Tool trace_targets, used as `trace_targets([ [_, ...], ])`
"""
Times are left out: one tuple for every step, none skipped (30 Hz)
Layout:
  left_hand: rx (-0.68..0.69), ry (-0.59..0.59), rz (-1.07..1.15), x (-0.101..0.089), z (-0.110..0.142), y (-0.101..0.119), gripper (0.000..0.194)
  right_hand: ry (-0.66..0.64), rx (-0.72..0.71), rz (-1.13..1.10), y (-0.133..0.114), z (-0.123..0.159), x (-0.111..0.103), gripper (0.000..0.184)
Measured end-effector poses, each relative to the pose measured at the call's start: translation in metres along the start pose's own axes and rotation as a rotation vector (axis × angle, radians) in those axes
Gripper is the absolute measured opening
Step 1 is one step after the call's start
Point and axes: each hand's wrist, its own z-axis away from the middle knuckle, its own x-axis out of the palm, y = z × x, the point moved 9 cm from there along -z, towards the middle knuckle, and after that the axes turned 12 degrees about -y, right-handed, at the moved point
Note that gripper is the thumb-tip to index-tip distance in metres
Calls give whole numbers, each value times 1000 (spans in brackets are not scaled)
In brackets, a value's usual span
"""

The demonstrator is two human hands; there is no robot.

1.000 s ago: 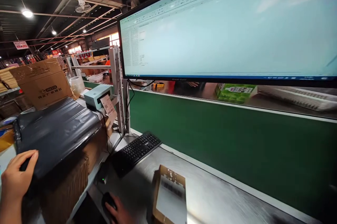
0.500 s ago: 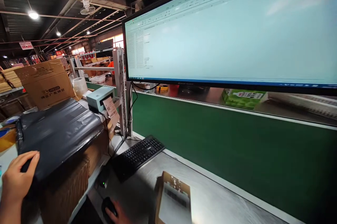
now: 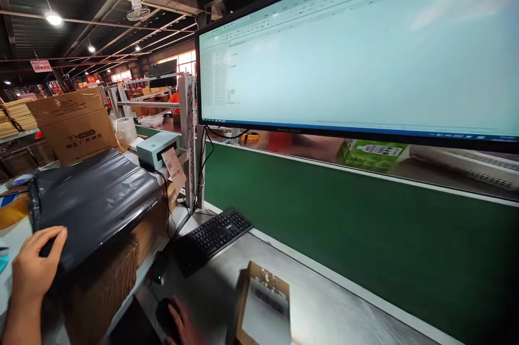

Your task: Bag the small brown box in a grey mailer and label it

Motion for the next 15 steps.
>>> trace_targets([
  [-3,-5,2,0,-2,0,32,62,-17,-20,-10,8,-13,111],
  [-9,-15,10,-1,-4,-1,32,128,-15,-42,-18,18,-27,97],
  [-14,-37,27,-1,-5,-2,33,192,3,-64,-24,31,-42,81],
  [-19,-68,50,-3,-6,-2,34,249,34,-83,-27,46,-58,64],
  [-19,-94,72,-5,-6,0,35,302,69,-97,-29,64,-74,49],
  [-9,-96,77,-11,-4,5,36,351,105,-105,-29,82,-91,36],
  [18,-71,54,-20,0,14,35,405,147,-105,-27,102,-110,29],
  [60,-25,11,-30,5,27,32,482,210,-99,-22,123,-131,31],
  [116,24,-37,-39,10,43,28,568,302,-91,-14,146,-152,40],
  [181,60,-87,-44,15,62,25,652,424,-88,-4,167,-173,53],
  [246,50,-116,-41,17,82,26,733,572,-99,8,187,-191,69],
  [304,-11,-122,-31,17,100,29,768,733,-136,23,203,-205,85],
  [349,-105,-158,-15,15,117,33,758,894,-201,38,213,-213,100],
  [356,-203,-242,5,10,127,40,727,1013,-269,50,216,-217,111],
  [330,-315,-352,26,4,132,48,681,1089,-321,60,213,-220,117],
])
